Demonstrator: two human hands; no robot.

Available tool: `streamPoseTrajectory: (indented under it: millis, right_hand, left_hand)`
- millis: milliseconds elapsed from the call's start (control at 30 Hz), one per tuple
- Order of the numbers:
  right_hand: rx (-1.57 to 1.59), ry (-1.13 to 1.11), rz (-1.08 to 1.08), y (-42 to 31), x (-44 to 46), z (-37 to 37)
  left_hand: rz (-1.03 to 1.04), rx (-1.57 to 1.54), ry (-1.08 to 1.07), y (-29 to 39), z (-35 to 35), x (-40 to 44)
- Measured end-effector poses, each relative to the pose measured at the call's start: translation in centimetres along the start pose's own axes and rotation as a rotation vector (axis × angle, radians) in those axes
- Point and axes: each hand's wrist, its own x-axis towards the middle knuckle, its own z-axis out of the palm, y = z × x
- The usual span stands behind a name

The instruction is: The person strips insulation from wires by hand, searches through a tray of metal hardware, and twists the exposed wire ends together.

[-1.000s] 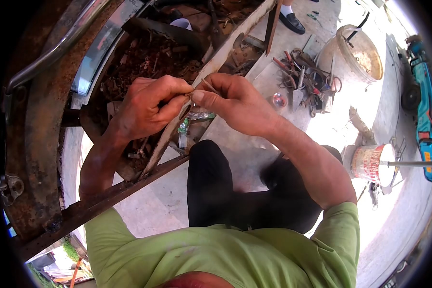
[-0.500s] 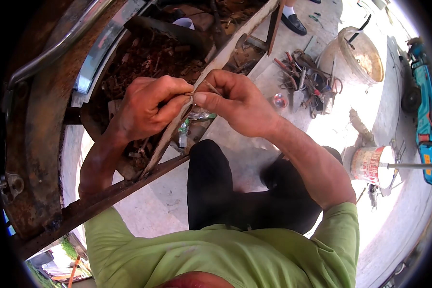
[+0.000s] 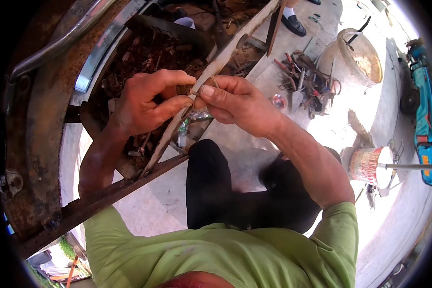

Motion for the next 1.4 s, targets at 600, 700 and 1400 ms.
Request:
streamPoseTrajectory:
  millis: [600, 700, 1400]
  right_hand:
    - [0.057, -0.001, 0.073, 0.3, 0.1, -0.4]
    - [0.056, 0.022, 0.089, 0.4, 0.2, -0.2]
    - [-0.024, 0.058, 0.107, -0.1, 0.2, 0.1]
  left_hand:
    - [0.156, -0.060, 0.086, -0.6, 0.7, 0.4]
    - [0.113, -0.072, 0.036, -0.2, 0.1, 0.3]
    - [0.065, -0.004, -0.061, -0.4, -0.3, 0.0]
